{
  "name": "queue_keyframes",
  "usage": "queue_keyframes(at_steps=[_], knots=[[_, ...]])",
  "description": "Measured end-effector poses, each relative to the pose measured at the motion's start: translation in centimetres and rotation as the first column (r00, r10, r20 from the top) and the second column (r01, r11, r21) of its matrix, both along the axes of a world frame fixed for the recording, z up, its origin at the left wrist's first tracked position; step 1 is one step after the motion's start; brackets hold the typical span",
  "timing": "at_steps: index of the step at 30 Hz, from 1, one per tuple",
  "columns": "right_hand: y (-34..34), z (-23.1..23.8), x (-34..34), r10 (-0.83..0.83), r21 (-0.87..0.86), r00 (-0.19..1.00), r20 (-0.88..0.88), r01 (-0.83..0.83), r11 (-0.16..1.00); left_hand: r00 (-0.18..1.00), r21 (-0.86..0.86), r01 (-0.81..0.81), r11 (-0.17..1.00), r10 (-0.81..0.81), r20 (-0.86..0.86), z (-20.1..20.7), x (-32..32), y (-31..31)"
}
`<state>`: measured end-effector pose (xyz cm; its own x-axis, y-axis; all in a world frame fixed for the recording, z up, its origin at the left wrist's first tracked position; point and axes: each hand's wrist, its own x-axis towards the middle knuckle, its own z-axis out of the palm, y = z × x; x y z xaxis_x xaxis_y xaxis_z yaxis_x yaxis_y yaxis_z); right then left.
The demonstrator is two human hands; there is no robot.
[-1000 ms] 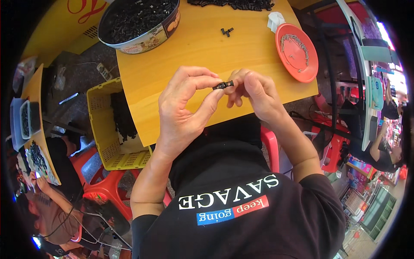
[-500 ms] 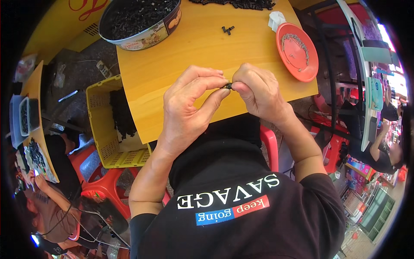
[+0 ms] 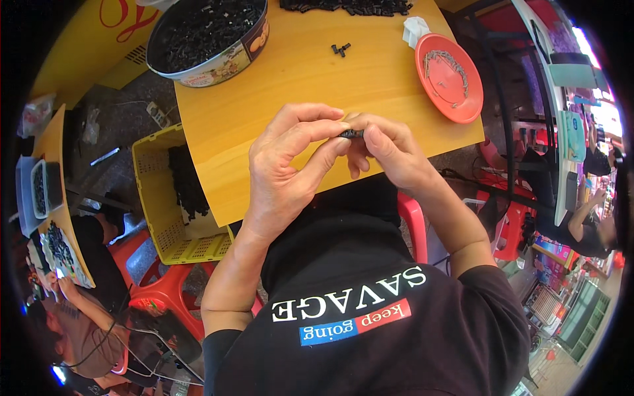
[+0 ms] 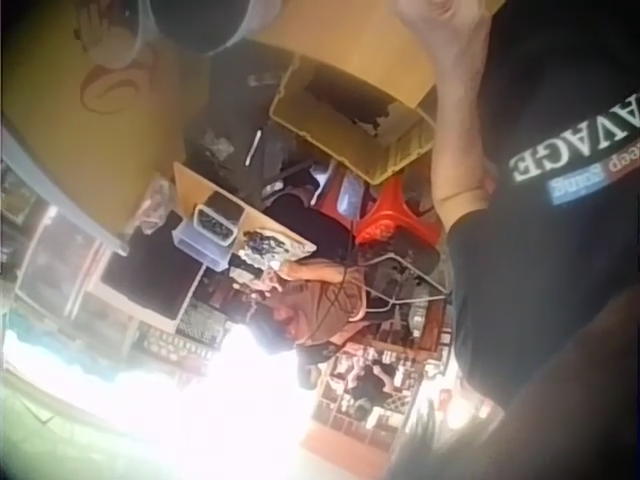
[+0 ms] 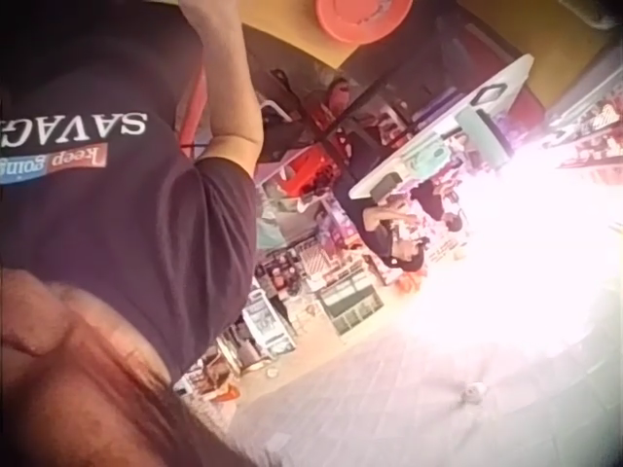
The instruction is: Manually assemble small plastic components by inserting metal rings into them.
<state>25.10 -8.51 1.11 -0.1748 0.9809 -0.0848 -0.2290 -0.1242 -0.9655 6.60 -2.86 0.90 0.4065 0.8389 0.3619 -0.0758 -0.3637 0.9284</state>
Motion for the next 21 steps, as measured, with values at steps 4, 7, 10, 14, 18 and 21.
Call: queue_keyframes(at_steps=[4, 7, 10, 14, 18, 21], knots=[[-0.6, -1.4, 0.2, -0.009, -0.237, 0.867, -0.498, -0.125, 0.963, 0.997, 0.010, 0.061, 0.998, -0.062, 0.056, -0.2, 0.3, 0.0], [-0.6, -1.8, -0.3, -0.010, -0.251, 0.797, -0.604, -0.179, 0.951, 0.989, 0.036, 0.113, 0.993, -0.116, 0.095, -0.2, 0.6, -0.3], [-0.8, -1.5, -1.1, -0.003, -0.193, 0.784, -0.621, -0.149, 0.970, 0.983, 0.054, 0.125, 0.991, -0.131, 0.127, 0.0, 0.7, -0.6], [-0.9, -0.7, -2.2, -0.060, -0.218, 0.808, -0.586, -0.086, 0.972, 0.985, 0.076, 0.117, 0.990, -0.125, 0.116, 0.6, 0.7, -0.8], [-0.1, -1.2, -2.5, -0.056, -0.215, 0.810, -0.583, -0.087, 0.973, 0.991, 0.043, 0.083, 0.996, -0.087, 0.098, 0.7, 0.4, -1.0], [0.7, -0.1, -2.3, -0.052, -0.283, 0.846, -0.531, -0.119, 0.952, 0.997, 0.017, 0.039, 0.999, -0.040, 0.060, 0.8, -0.4, -0.2]])
